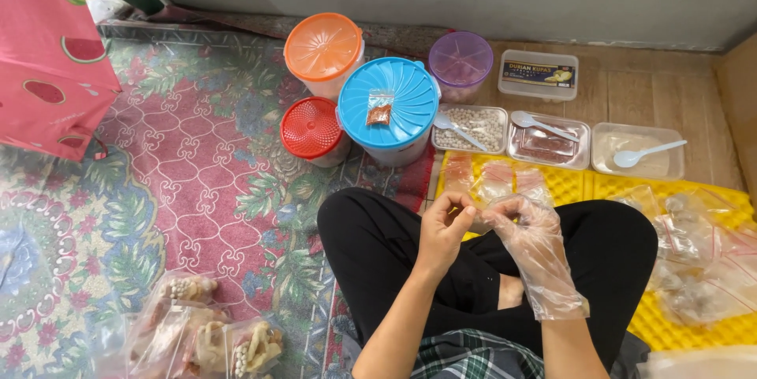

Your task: The person packages various food ingredients into plastic bags by hand using a spoon and secures the bags.

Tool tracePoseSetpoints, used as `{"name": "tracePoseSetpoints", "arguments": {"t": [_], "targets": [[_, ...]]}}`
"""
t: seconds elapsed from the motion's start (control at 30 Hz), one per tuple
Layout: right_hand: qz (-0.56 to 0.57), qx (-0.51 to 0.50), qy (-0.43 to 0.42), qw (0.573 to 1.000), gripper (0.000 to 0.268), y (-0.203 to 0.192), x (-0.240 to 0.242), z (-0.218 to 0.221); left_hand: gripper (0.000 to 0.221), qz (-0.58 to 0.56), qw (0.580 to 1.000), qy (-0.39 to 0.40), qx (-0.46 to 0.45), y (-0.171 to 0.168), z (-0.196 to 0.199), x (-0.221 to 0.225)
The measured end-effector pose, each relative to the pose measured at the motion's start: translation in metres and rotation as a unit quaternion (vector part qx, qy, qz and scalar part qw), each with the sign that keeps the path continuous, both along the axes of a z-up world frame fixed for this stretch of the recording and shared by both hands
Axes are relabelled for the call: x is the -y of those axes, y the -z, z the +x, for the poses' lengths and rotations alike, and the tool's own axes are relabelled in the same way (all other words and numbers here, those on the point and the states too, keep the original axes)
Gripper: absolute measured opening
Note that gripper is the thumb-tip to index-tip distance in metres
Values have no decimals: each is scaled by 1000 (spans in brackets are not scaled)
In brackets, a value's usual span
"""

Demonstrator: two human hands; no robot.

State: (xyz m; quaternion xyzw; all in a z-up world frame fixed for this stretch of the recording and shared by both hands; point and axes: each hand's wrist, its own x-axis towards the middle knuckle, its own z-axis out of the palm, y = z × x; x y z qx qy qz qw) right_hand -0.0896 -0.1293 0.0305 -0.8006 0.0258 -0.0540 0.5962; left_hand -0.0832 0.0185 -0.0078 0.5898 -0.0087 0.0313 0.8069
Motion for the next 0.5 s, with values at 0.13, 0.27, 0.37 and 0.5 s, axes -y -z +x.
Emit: {"name": "tracePoseSetpoints", "arguments": {"t": [0.13,0.27,0.37,0.5], "targets": [[-1,-57,15,998,7,-29,-9,-4,10,7,999,32,-27,-6,-1,-4],[32,-66,1,997,4,-31,-9,-2,10,13,999,12,-30,-11,-1,-12],[6,-97,-2,995,5,-23,-10,1,10,21,999,-8,-40,-2,-1,-16],[-62,-147,19,987,7,-16,-11,2,8,14,996,0,-88,5,-2,-15]]}}
